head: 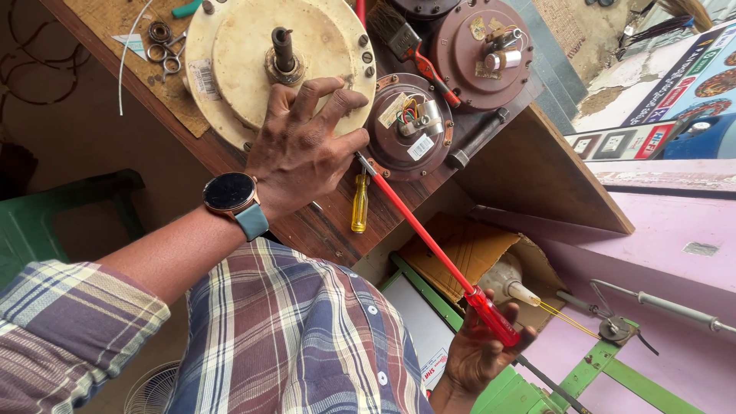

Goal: The person uses a red-handled screwdriver to tighten screws on a circular electrical component mounted on a workbench. They also handle small wires and use a yellow-handled screwdriver to adjust parts of the assembly.

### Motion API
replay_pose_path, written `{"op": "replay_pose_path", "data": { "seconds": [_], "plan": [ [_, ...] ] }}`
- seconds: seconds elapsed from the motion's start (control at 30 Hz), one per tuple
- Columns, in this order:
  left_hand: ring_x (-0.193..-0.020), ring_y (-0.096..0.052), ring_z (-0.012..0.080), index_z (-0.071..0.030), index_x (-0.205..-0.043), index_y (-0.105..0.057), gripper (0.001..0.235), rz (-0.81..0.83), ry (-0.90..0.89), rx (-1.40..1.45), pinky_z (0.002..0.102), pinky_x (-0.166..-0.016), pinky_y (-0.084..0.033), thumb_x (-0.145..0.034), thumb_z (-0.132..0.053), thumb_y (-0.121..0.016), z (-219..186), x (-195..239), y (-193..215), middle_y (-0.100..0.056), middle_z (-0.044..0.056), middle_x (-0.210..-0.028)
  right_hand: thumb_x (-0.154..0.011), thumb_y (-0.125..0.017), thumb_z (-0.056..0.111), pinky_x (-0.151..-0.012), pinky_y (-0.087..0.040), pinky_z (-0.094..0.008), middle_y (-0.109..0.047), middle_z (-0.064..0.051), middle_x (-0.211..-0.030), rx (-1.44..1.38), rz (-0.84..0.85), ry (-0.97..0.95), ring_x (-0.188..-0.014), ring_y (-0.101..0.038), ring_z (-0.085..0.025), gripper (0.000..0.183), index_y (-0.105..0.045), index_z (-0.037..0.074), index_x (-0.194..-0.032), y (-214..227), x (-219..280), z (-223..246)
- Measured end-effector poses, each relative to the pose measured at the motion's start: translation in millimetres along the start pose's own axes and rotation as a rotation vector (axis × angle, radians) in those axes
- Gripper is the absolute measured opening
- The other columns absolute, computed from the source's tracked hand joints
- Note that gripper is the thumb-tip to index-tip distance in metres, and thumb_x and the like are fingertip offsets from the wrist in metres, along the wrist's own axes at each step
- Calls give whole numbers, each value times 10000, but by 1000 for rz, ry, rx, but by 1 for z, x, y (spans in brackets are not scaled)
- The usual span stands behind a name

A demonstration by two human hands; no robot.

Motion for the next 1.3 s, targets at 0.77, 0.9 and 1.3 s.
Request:
{"op": "replay_pose_path", "data": {
  "seconds": [0.77, 0.9, 1.3],
  "plan": [
    [-1389, -415, 205, -212, -1003, -711, 202, 15, -8, 31, 440, -1038, -384, -826, -233, -806, 3, 0, 0, -538, -11, -1406, -935, -719, -2, -1145, -519, -441, -664, -86, -1346, 89, -108, -56, -1391, -570, -360, 409, -629, 206, -1275, 28, 16, -11],
    [-1389, -417, 203, -207, -1006, -715, 195, 6, -8, 55, 438, -1027, -391, -832, -233, -799, 1, 2, -3, -535, -15, -1409, -933, -721, 7, -1137, -535, -439, -671, -94, -1345, 143, -106, -50, -1381, -574, -360, 426, -620, 210, -1294, 29, 17, -5],
    [-1352, -453, 209, -334, -1497, -523, 674, 33, 21, 82, 447, -979, -406, -879, -228, -770, 4, 0, -3, -552, -30, -1389, -923, -784, 119, -1050, -599, -397, -708, -93, -1285, 308, -142, 72, -1277, -659, -315, 545, -552, 251, -1398, 10, 3, 11]
  ]
}}
Point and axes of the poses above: each hand's wrist, its own x-axis away from the middle knuckle, its own y-axis out of the back of the hand, z = x × y, the point moved 9 cm from there along -x, towards the middle knuckle
